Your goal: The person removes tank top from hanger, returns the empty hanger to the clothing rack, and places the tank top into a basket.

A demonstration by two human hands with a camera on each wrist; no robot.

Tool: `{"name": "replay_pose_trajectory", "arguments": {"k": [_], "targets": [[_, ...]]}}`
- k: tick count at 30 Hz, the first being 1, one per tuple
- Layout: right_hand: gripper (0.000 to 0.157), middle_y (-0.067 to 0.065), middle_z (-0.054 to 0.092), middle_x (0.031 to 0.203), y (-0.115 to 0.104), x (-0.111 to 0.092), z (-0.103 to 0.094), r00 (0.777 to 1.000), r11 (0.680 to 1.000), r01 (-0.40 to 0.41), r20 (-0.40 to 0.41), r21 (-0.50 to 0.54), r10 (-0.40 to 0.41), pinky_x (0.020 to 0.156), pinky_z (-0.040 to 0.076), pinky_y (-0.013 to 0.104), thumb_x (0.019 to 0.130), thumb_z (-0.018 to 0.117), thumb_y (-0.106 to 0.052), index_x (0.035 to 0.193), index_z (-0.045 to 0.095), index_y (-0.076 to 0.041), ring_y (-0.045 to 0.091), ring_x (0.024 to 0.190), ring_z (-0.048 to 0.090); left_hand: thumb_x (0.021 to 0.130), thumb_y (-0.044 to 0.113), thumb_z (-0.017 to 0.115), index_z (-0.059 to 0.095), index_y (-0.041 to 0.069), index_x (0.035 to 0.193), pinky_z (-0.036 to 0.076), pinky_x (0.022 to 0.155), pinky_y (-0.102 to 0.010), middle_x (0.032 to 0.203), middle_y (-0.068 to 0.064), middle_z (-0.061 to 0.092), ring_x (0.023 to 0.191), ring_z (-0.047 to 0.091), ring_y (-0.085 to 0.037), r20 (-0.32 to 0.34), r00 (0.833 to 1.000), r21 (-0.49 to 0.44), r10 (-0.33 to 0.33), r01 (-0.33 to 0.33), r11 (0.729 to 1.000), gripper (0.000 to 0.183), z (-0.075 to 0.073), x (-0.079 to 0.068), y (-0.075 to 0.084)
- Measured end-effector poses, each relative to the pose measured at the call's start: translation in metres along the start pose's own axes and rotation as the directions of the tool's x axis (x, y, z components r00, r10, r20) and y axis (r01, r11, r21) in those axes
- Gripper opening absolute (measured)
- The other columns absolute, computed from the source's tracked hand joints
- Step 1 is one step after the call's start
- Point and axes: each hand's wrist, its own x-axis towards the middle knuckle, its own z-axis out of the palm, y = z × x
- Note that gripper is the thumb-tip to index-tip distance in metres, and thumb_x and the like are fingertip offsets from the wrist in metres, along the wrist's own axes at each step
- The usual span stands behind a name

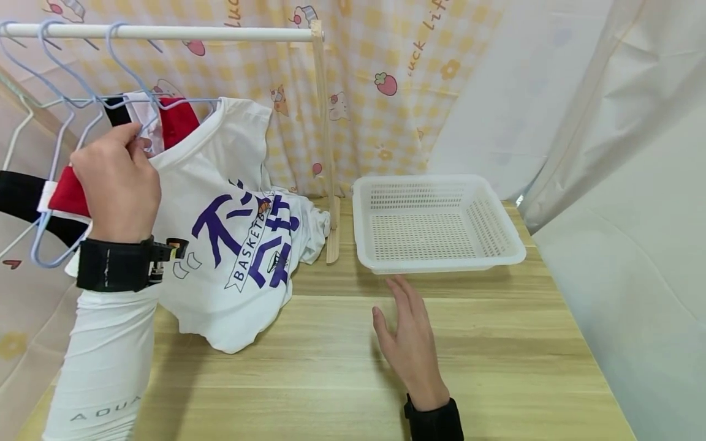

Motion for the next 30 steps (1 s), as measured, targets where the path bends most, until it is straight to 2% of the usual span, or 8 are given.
{"name": "replay_pose_trajectory", "arguments": {"k": [8, 15, 20, 23, 25, 27, 30], "targets": [[0.056, 0.022, 0.05, 0.161, -0.001, -0.001, 0.001, 1.0, 1.0, 0.013, 0.005, 0.004, -0.013, 0.115, 0.045, 0.065, 0.102, 0.072, -0.011, 0.154, 0.053, 0.001, 0.043, 0.149, 0.048, 0.113, 0.018, 0.054, 0.068, 0.011, 0.146, 0.044, 0.121, -0.042, 0.141, -0.017, 0.072, 0.14, 0.064, -0.03, -0.088, 0.996, -0.023, 0.025, -0.027, 0.999, 0.037, -0.002, 0.005, -0.005], [0.056, 0.021, 0.05, 0.162, -0.002, -0.003, 0.0, 1.0, 1.0, -0.002, 0.022, 0.007, 0.002, 0.114, 0.045, 0.065, 0.103, 0.072, -0.012, 0.155, 0.052, -0.001, 0.043, 0.149, 0.047, 0.114, 0.018, 0.053, 0.072, 0.007, 0.14, 0.051, 0.113, -0.03, 0.13, -0.017, 0.077, 0.125, 0.074, -0.024, -0.195, 0.977, -0.032, 0.088, -0.096, 0.995, 0.034, -0.016, 0.007, -0.005], [0.056, 0.02, 0.05, 0.163, -0.003, -0.004, -0.001, 1.0, 1.0, -0.005, 0.023, 0.012, 0.004, 0.115, 0.045, 0.064, 0.104, 0.071, -0.012, 0.155, 0.053, -0.003, 0.042, 0.15, 0.047, 0.115, 0.019, 0.051, 0.076, 0.005, 0.133, 0.055, 0.108, -0.026, 0.121, -0.019, 0.08, 0.115, 0.077, -0.032, -0.276, 0.947, -0.05, 0.161, -0.182, 0.982, 0.034, -0.027, 0.0, -0.006], [0.056, 0.02, 0.05, 0.163, -0.002, -0.004, 0.0, 1.0, 1.0, -0.001, 0.02, 0.011, 0.001, 0.115, 0.045, 0.064, 0.103, 0.072, -0.012, 0.155, 0.053, -0.003, 0.042, 0.15, 0.047, 0.116, 0.02, 0.051, 0.078, 0.004, 0.129, 0.057, 0.104, -0.031, 0.118, -0.02, 0.08, 0.111, 0.077, -0.037, -0.318, 0.926, -0.055, 0.202, -0.231, 0.971, 0.034, -0.033, -0.006, -0.009], [0.056, 0.021, 0.05, 0.162, -0.002, -0.004, 0.0, 1.0, 1.0, 0.003, 0.018, 0.009, -0.003, 0.116, 0.045, 0.064, 0.103, 0.072, -0.011, 0.155, 0.053, -0.002, 0.042, 0.15, 0.047, 0.116, 0.024, 0.05, 0.078, 0.004, 0.128, 0.057, 0.104, -0.03, 0.117, -0.02, 0.08, 0.111, 0.077, -0.038, -0.334, 0.914, -0.043, 0.231, -0.26, 0.965, 0.037, -0.036, -0.01, -0.011], [0.056, 0.021, 0.05, 0.162, -0.001, -0.004, 0.0, 1.0, 1.0, 0.008, 0.015, 0.007, -0.008, 0.116, 0.044, 0.064, 0.103, 0.072, -0.01, 0.155, 0.053, -0.002, 0.042, 0.15, 0.047, 0.117, 0.028, 0.049, 0.078, 0.002, 0.127, 0.057, 0.104, -0.033, 0.117, -0.021, 0.08, 0.111, 0.076, -0.04, -0.348, 0.899, -0.024, 0.265, -0.291, 0.956, 0.04, -0.04, -0.016, -0.014], [0.057, 0.022, 0.051, 0.161, 0.0, -0.003, 0.0, 1.0, 1.0, 0.016, 0.012, 0.004, -0.016, 0.116, 0.045, 0.064, 0.102, 0.072, -0.009, 0.155, 0.053, -0.001, 0.043, 0.149, 0.048, 0.117, 0.031, 0.048, 0.078, 0.001, 0.125, 0.055, 0.103, -0.026, 0.114, -0.024, 0.079, 0.109, 0.076, -0.043, -0.372, 0.881, -0.026, 0.293, -0.326, 0.945, 0.043, -0.044, -0.024, -0.017]]}}
